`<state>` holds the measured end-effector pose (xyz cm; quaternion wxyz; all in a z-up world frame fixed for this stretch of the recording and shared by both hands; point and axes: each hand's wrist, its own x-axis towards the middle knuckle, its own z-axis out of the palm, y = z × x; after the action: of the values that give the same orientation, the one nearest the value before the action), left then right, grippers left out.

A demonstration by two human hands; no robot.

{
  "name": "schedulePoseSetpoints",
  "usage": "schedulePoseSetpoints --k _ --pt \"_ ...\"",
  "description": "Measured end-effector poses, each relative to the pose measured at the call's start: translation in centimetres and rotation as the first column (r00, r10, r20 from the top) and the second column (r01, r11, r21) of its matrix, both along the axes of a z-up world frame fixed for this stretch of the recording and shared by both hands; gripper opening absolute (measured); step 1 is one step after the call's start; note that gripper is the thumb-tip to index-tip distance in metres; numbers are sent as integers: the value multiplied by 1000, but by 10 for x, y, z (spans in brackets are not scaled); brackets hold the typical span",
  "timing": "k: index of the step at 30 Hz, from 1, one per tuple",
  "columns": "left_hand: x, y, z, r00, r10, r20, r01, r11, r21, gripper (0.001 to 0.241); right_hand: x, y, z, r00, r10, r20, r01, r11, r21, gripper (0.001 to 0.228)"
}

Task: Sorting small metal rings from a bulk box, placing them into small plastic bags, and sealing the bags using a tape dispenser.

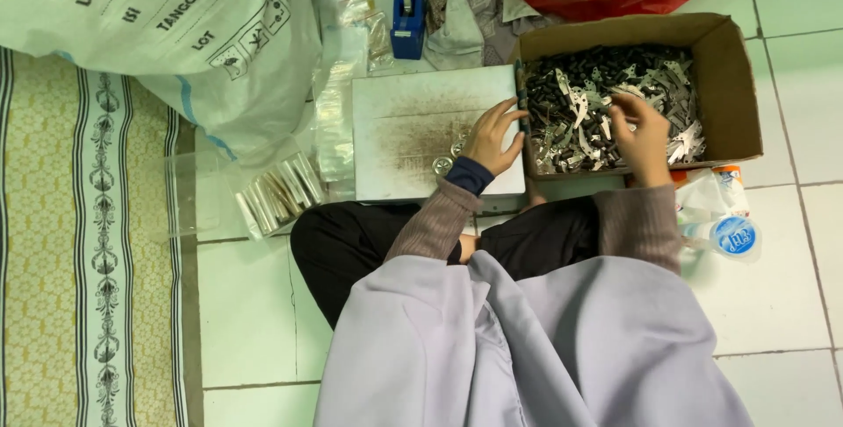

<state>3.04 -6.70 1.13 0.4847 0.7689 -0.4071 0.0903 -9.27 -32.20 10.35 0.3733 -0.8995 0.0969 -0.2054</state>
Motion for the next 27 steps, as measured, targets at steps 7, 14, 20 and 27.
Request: schedulePoseSetpoints --k 7,14,20,27 --pt "40 -130 -50 877 -130 -462 241 952 190 25 -27 -124 -131 921 -298 -252 291 955 -66 21" --pt "40 -228 -163 793 -26 -608 317 870 377 43 -8 -114 -127 574 -327 -751 151 943 -296 57" --pt "1 -196 -69 960 -76 -269 270 494 826 98 15 -109 -152 418 -208 -884 122 977 -173 107" --pt "4 -198 -45 997 20 -71 59 355 933 83 30 -115 -172 471 -154 -869 82 988 -130 95"
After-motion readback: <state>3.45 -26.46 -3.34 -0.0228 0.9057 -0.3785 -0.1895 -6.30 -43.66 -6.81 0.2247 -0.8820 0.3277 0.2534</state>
